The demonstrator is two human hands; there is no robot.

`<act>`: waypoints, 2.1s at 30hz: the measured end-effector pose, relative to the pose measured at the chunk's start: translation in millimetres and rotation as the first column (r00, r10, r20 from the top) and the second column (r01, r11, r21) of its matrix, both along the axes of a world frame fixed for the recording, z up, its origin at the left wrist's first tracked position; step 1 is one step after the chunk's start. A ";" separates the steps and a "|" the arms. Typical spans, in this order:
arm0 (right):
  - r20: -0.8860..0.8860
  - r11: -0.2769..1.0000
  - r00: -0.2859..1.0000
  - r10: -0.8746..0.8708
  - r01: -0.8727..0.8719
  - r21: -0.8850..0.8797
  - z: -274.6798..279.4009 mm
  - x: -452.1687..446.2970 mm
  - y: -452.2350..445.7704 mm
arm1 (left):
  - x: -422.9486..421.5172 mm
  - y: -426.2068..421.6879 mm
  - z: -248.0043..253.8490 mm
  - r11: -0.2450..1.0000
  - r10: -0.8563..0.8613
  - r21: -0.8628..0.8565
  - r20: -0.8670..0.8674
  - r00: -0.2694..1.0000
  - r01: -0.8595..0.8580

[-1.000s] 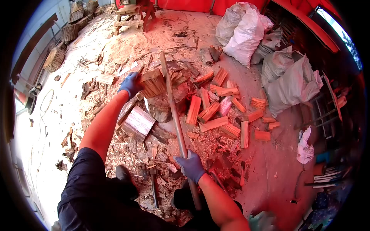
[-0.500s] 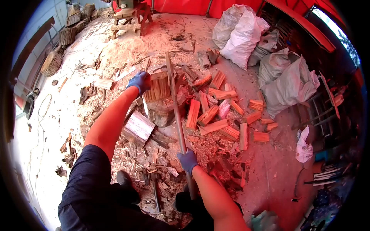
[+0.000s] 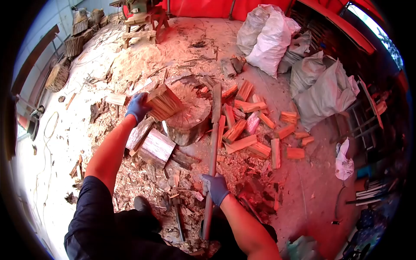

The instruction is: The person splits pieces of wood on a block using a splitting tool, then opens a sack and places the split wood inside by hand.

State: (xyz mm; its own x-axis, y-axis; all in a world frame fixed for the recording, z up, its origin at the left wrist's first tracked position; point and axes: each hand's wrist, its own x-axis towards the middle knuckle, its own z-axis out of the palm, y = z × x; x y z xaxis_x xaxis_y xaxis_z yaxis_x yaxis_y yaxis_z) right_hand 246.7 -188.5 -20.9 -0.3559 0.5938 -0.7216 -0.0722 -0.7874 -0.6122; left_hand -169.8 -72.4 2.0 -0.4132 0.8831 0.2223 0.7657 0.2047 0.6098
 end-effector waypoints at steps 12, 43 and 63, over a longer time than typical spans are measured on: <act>0.029 0.981 0.998 -0.060 0.054 0.185 96.1 30.4 13.0 | 73.5 131.9 29.5 0.901 -0.395 -0.313 -0.300 0.868 0.302; -0.080 0.827 0.983 0.165 -0.094 0.554 138.2 -33.0 -32.2 | 372.7 -315.2 72.8 0.977 0.122 -0.105 0.989 -0.079 0.188; 0.533 0.681 0.836 -0.129 -0.315 0.661 -22.7 -84.2 -23.3 | 330.3 -313.2 -61.4 0.940 0.084 -0.127 0.985 0.148 0.316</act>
State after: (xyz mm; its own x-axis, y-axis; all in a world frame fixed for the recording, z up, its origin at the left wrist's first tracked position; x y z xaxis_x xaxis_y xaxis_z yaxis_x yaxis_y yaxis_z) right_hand 162.5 -211.9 -43.6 -0.1615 0.9705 -0.1789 0.4624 -0.0858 -0.8825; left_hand 160.5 -385.6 -59.4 0.0095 0.8690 -0.4948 -0.3939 0.4580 0.7969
